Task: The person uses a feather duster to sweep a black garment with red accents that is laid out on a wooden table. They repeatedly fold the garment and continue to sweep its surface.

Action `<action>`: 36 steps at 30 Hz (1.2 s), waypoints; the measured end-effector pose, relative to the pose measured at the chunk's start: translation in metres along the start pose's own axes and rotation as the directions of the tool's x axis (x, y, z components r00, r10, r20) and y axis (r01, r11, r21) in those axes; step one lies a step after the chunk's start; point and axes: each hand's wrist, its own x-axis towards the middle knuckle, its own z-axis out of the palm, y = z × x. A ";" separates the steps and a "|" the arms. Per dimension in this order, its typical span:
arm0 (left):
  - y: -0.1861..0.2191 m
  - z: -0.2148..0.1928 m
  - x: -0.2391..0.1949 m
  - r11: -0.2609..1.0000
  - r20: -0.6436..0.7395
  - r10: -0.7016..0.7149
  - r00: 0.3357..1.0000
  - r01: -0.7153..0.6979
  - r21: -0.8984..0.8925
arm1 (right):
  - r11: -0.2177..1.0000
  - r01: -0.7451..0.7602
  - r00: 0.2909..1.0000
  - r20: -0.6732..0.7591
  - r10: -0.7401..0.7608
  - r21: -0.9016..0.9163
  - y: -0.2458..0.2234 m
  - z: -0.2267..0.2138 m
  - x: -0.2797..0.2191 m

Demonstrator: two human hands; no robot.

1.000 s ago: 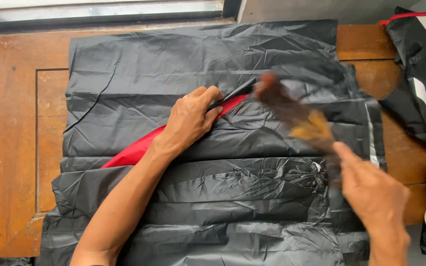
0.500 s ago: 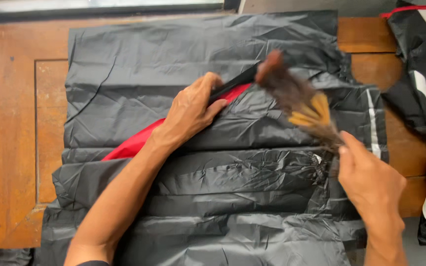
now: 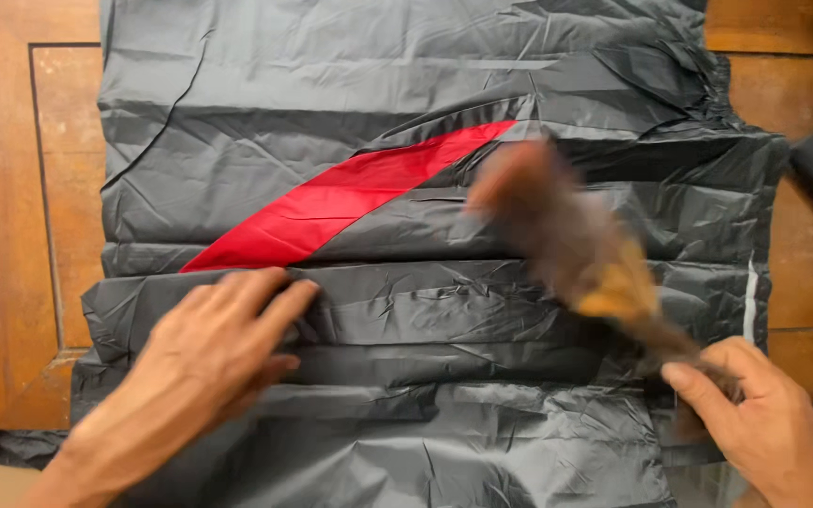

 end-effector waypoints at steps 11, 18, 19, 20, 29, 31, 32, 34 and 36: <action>-0.018 0.023 -0.029 0.921 0.001 -0.357 0.934 0.352 0.167 | 0.999 -0.008 0.999 0.048 0.006 0.044 -0.053 0.021 0.012; -0.042 0.006 -0.033 0.893 0.152 -0.425 0.892 0.441 -0.093 | 0.778 0.451 0.851 -0.474 -0.227 0.438 -0.009 0.023 -0.002; -0.047 0.006 -0.035 0.895 0.192 -0.400 0.896 0.427 -0.131 | 0.640 0.577 0.783 -0.565 -0.259 0.507 -0.008 0.023 -0.005; -0.051 0.006 -0.034 0.898 0.192 -0.392 0.900 0.419 -0.131 | 0.643 0.573 0.784 -0.568 -0.251 0.508 -0.028 0.016 -0.013; -0.049 0.006 -0.025 0.896 0.297 -0.349 0.889 0.409 -0.172 | 0.612 0.571 0.795 -0.554 -0.246 0.548 -0.050 0.011 0.013; -0.051 0.009 -0.026 0.875 0.371 -0.358 0.857 0.447 -0.187 | 0.689 0.546 0.794 -0.556 -0.244 0.476 -0.054 0.014 0.020; -0.056 0.009 -0.029 0.874 0.371 -0.360 0.856 0.449 -0.187 | 0.688 0.547 0.794 -0.556 -0.246 0.476 -0.051 0.016 0.021; -0.065 0.010 -0.034 0.830 0.394 -0.299 0.869 0.440 -0.342 | 0.753 0.500 0.810 -0.539 -0.231 0.427 -0.045 0.019 0.023; -0.076 -0.007 -0.032 0.802 0.372 -0.266 0.889 0.418 -0.426 | 0.729 0.506 0.813 -0.538 -0.224 0.462 -0.053 0.013 0.021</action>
